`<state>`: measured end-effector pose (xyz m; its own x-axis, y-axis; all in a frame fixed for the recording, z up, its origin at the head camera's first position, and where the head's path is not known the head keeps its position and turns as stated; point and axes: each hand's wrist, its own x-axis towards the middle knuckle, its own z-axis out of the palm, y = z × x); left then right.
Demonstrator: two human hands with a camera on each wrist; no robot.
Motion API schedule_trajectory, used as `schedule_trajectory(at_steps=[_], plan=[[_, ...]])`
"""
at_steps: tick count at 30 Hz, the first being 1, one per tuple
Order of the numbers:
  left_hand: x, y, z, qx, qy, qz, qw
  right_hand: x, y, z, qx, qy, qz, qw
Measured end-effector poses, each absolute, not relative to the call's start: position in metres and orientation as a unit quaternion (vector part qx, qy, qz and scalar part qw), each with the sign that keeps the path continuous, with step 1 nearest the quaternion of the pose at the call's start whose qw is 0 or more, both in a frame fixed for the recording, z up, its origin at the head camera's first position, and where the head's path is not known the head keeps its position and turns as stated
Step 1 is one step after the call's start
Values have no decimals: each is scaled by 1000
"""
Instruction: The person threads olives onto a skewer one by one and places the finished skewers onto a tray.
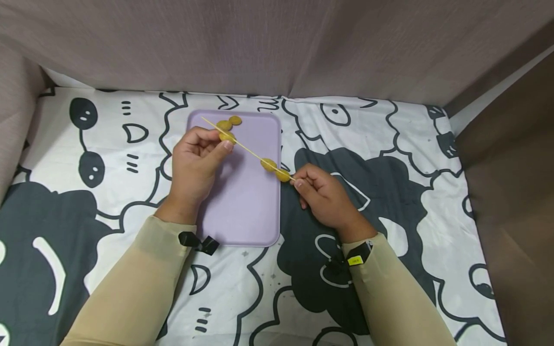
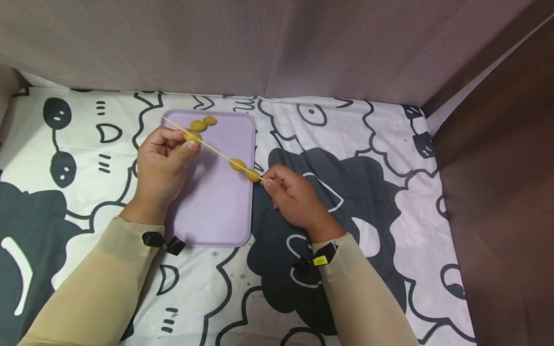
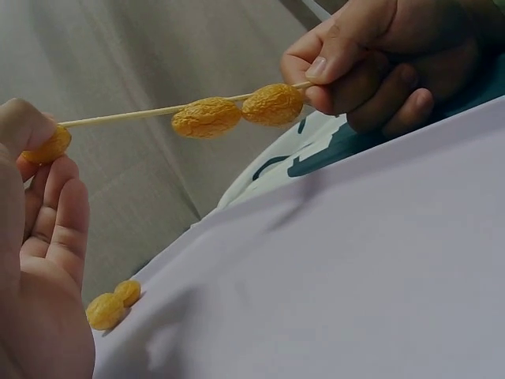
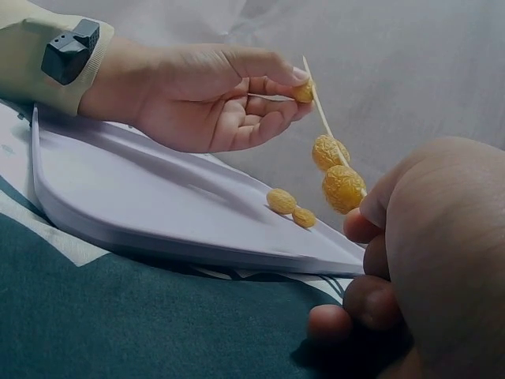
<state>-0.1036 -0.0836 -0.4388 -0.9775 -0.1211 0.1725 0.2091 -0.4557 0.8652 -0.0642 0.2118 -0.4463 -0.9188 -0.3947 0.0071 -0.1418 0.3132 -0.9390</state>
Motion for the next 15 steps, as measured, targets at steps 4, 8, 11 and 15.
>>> schedule_trajectory(at_steps=[4,8,11,15], plan=[[-103,-83,-438,-45,-529,-842,93,-64,212,-446,-168,803,-561,113],[-102,-82,-438,-43,-545,-833,87,-64,212,-446,-168,804,-559,113],[-101,-83,-438,-40,-560,-824,82,-64,212,-446,-169,803,-560,114],[-101,-83,-439,-44,-572,-815,76,-64,212,-446,-169,801,-562,115]])
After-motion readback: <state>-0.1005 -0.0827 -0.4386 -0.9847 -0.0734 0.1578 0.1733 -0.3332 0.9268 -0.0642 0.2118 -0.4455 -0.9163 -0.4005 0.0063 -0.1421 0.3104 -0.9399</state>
